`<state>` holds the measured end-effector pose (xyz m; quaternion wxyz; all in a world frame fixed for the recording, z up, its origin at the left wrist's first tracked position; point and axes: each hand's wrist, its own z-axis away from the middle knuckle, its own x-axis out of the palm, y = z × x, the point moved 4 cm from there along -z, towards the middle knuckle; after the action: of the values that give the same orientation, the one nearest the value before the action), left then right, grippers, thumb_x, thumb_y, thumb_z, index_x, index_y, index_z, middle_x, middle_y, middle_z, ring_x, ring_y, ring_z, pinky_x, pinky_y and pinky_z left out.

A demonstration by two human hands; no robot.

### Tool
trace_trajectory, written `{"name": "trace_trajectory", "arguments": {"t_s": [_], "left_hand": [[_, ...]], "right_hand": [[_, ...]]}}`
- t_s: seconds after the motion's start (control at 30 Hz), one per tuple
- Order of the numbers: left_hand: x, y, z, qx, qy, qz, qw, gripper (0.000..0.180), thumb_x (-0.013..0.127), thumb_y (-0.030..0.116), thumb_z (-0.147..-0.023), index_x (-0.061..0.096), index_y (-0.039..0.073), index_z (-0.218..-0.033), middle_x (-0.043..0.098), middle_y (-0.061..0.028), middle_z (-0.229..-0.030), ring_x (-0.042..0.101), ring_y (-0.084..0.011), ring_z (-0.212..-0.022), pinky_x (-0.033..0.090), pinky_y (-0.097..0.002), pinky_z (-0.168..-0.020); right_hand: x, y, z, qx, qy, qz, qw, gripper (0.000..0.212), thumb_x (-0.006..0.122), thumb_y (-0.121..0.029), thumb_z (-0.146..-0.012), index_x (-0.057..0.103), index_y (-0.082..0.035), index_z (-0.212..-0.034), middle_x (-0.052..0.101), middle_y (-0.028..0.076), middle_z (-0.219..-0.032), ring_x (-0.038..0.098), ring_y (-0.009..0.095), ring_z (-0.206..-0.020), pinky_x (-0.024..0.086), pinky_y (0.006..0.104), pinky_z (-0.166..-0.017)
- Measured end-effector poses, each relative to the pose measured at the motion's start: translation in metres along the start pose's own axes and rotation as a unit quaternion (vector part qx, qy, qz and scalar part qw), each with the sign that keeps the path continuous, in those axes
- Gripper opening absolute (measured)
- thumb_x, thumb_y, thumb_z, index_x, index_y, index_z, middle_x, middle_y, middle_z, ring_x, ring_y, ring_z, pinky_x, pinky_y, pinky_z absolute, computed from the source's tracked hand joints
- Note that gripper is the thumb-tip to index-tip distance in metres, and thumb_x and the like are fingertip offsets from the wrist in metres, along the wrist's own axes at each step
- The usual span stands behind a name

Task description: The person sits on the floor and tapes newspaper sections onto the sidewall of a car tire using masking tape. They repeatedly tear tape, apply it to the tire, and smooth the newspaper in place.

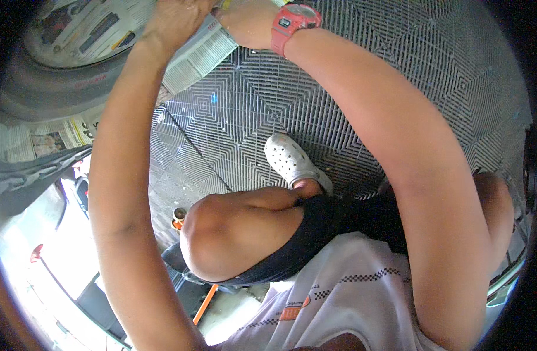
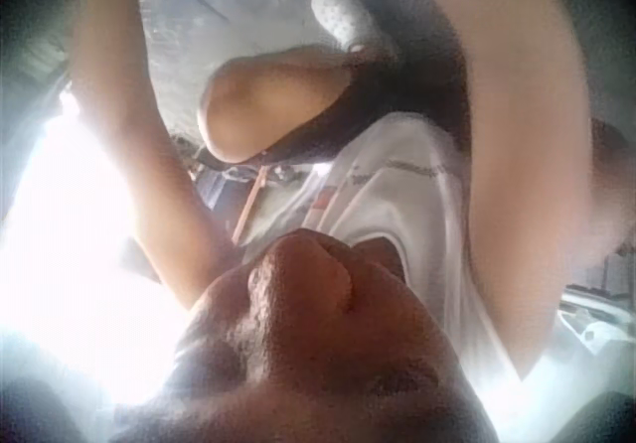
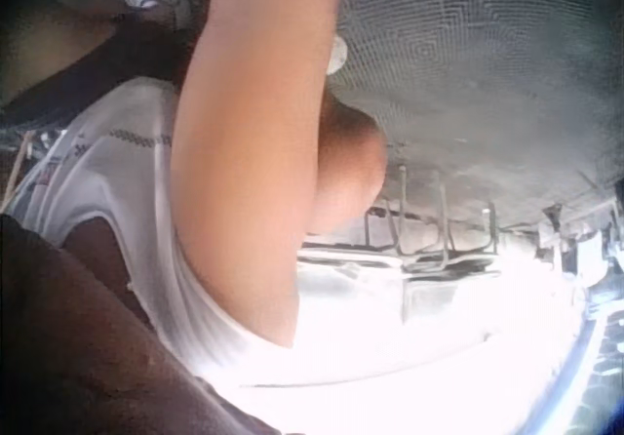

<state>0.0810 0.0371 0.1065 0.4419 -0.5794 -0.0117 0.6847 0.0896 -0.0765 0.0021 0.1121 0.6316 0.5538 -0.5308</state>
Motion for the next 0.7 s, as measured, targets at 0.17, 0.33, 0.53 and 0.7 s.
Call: {"name": "trace_trajectory", "arguments": {"t_s": [0.17,0.33,0.53,0.7], "left_hand": [[0.037,-0.046,0.01,-0.087,-0.152,-0.053,0.983,0.06,0.051,0.027,-0.103,0.05,0.028,-0.164,0.067,-0.0184,-0.148,0.067,-0.0376,-0.132,0.045,-0.0561,-0.119],[0.061,-0.075,0.041,0.035,-0.029,-0.188,0.981,0.069,0.05,0.028,-0.102,0.04,0.023,-0.17,0.042,-0.0198,-0.171,0.043,-0.0454,-0.154,0.029,-0.0631,-0.129],[0.055,-0.061,0.031,-0.006,-0.068,-0.245,0.967,0.07,0.05,0.029,-0.101,0.039,0.017,-0.17,0.039,-0.0176,-0.174,0.028,-0.0453,-0.162,0.017,-0.068,-0.131],[0.079,-0.074,0.062,-0.056,-0.1,-0.106,0.988,0.07,0.047,0.028,-0.102,0.037,0.018,-0.171,0.04,-0.0183,-0.173,0.025,-0.0424,-0.164,0.013,-0.0669,-0.133]], "right_hand": [[0.0,-0.011,-0.008,0.041,-0.023,0.025,0.999,0.03,0.06,-0.015,-0.094,0.079,-0.002,-0.113,0.081,0.017,-0.102,0.079,0.035,-0.096,0.061,0.049,-0.082],[-0.008,-0.014,-0.023,0.082,-0.086,-0.011,0.993,0.029,0.065,-0.016,-0.092,0.081,-0.003,-0.112,0.082,0.015,-0.105,0.081,0.033,-0.101,0.062,0.0485,-0.082],[-0.018,-0.015,-0.036,0.104,-0.191,-0.029,0.976,0.025,0.067,-0.017,-0.093,0.085,-0.011,-0.11,0.084,0.01,-0.112,0.08,0.03,-0.106,0.062,0.0481,-0.086],[-0.007,-0.021,-0.04,0.096,-0.175,-0.048,0.979,0.027,0.067,-0.016,-0.094,0.085,-0.011,-0.114,0.083,0.009,-0.115,0.08,0.03,-0.11,0.062,0.0474,-0.088]]}}
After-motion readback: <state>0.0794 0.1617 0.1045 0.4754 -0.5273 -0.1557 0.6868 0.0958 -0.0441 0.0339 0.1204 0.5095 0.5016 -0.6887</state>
